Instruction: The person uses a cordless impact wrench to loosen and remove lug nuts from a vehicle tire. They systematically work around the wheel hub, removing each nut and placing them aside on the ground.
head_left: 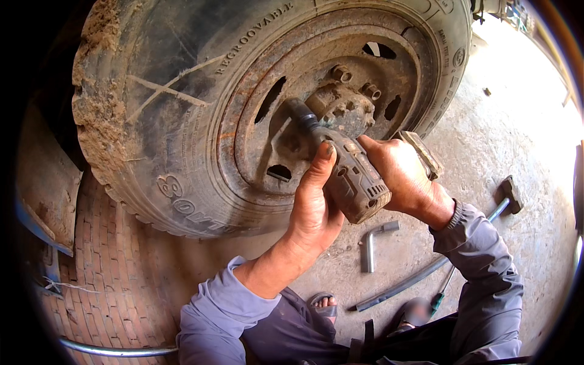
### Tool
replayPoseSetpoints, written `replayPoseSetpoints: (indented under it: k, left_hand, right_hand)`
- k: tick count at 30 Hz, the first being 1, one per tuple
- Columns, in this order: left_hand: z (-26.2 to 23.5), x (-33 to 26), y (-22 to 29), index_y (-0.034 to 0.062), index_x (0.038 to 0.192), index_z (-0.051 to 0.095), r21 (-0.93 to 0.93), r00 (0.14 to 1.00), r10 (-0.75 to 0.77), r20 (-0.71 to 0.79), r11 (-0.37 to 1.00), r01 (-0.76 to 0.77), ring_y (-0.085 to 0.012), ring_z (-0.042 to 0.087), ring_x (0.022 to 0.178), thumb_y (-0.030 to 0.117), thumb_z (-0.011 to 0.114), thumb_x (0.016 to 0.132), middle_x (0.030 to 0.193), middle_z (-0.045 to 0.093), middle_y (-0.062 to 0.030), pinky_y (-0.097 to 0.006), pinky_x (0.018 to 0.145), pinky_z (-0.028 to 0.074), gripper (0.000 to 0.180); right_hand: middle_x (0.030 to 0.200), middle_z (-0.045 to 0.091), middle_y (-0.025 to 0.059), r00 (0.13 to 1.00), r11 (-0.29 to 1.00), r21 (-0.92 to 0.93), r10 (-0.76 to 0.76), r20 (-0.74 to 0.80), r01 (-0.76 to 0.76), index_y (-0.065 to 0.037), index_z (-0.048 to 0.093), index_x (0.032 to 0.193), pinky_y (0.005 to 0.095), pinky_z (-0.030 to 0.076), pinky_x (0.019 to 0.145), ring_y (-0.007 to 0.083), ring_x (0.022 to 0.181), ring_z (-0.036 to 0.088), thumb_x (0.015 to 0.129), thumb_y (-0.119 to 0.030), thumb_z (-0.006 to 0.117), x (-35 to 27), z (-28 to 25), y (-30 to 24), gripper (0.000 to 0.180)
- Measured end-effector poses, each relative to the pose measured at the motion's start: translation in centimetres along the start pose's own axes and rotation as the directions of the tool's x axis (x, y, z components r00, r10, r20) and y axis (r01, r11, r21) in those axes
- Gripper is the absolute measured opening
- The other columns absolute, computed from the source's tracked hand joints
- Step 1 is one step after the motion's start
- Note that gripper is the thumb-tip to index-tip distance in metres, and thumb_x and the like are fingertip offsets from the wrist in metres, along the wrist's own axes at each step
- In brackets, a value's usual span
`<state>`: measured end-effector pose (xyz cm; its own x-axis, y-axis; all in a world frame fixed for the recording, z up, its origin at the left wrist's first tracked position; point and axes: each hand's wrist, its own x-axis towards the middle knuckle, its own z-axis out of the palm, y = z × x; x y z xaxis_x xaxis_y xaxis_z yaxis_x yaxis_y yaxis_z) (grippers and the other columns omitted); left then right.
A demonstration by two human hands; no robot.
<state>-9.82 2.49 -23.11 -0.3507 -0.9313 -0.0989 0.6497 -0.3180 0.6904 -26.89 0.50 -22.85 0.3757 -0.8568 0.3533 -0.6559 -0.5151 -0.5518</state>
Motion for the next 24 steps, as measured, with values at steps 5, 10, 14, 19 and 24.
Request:
replayPoseSetpoints:
  k: [5, 10, 14, 19, 24]
  left_hand:
    - [-0.10, 0.08, -0.02, 0.0067, 0.130, 0.050, -0.007, 1.000, -0.005, 0.014, 1.000, 0.005, -0.0151, 0.056, 0.113, 0.043, 0.071, 0.091, 0.119, 0.059, -0.0040, -0.033, 0.101, 0.046, 0.057]
    - [0.28, 0.12, -0.18, 0.0089, 0.125, 0.054, 0.054, 0.998, 0.041, -0.044, 0.998, -0.038, -0.0201, 0.062, 0.106, 0.049, 0.068, 0.091, 0.113, 0.062, -0.0057, -0.039, 0.096, 0.051, 0.055]
    - [0.33, 0.16, -0.17, 0.0091, 0.124, 0.054, 0.061, 0.998, 0.052, -0.041, 0.997, -0.050, -0.0195, 0.061, 0.105, 0.049, 0.068, 0.091, 0.112, 0.062, -0.0051, -0.039, 0.096, 0.051, 0.054]
    - [0.41, 0.12, -0.05, 0.0092, 0.123, 0.055, 0.063, 0.998, 0.053, -0.038, 0.997, -0.050, -0.0193, 0.062, 0.104, 0.048, 0.068, 0.091, 0.112, 0.062, -0.0050, -0.038, 0.095, 0.051, 0.052]
    - [0.35, 0.22, -0.25, 0.0087, 0.124, 0.055, 0.044, 0.998, 0.046, -0.034, 0.998, -0.045, -0.0195, 0.062, 0.104, 0.048, 0.068, 0.092, 0.112, 0.063, -0.0053, -0.038, 0.095, 0.051, 0.052]
  right_hand:
    - [0.073, 0.065, 0.0231, 1.000, 1.000, 0.010, -0.005, -0.010, 0.005, -0.002, 0.054, 0.090, 0.0484, 0.053, 0.066, 0.0422, 0.076, 0.067, 0.072, -0.019, 0.074, -0.03, -0.06, -0.10, 0.031]
    - [0.073, 0.065, 0.0229, 1.000, 1.000, 0.003, -0.009, -0.011, 0.009, -0.003, 0.054, 0.091, 0.0485, 0.053, 0.066, 0.0423, 0.076, 0.067, 0.073, -0.018, 0.073, -0.03, -0.11, -0.08, 0.030]
    - [0.073, 0.065, 0.0230, 1.000, 1.000, 0.008, -0.004, -0.018, 0.004, -0.003, 0.054, 0.091, 0.0486, 0.053, 0.066, 0.0422, 0.076, 0.067, 0.073, -0.018, 0.073, 0.02, -0.02, -0.08, 0.030]
    - [0.073, 0.065, 0.0228, 1.000, 1.000, 0.002, -0.007, -0.016, 0.007, -0.003, 0.054, 0.091, 0.0484, 0.054, 0.068, 0.0422, 0.076, 0.067, 0.073, -0.018, 0.073, 0.05, -0.04, -0.13, 0.030]
    - [0.073, 0.066, 0.0227, 1.000, 1.000, -0.009, 0.004, -0.006, -0.004, -0.003, 0.054, 0.091, 0.0484, 0.054, 0.068, 0.0421, 0.077, 0.068, 0.073, -0.019, 0.073, 0.00, -0.23, -0.22, 0.030]
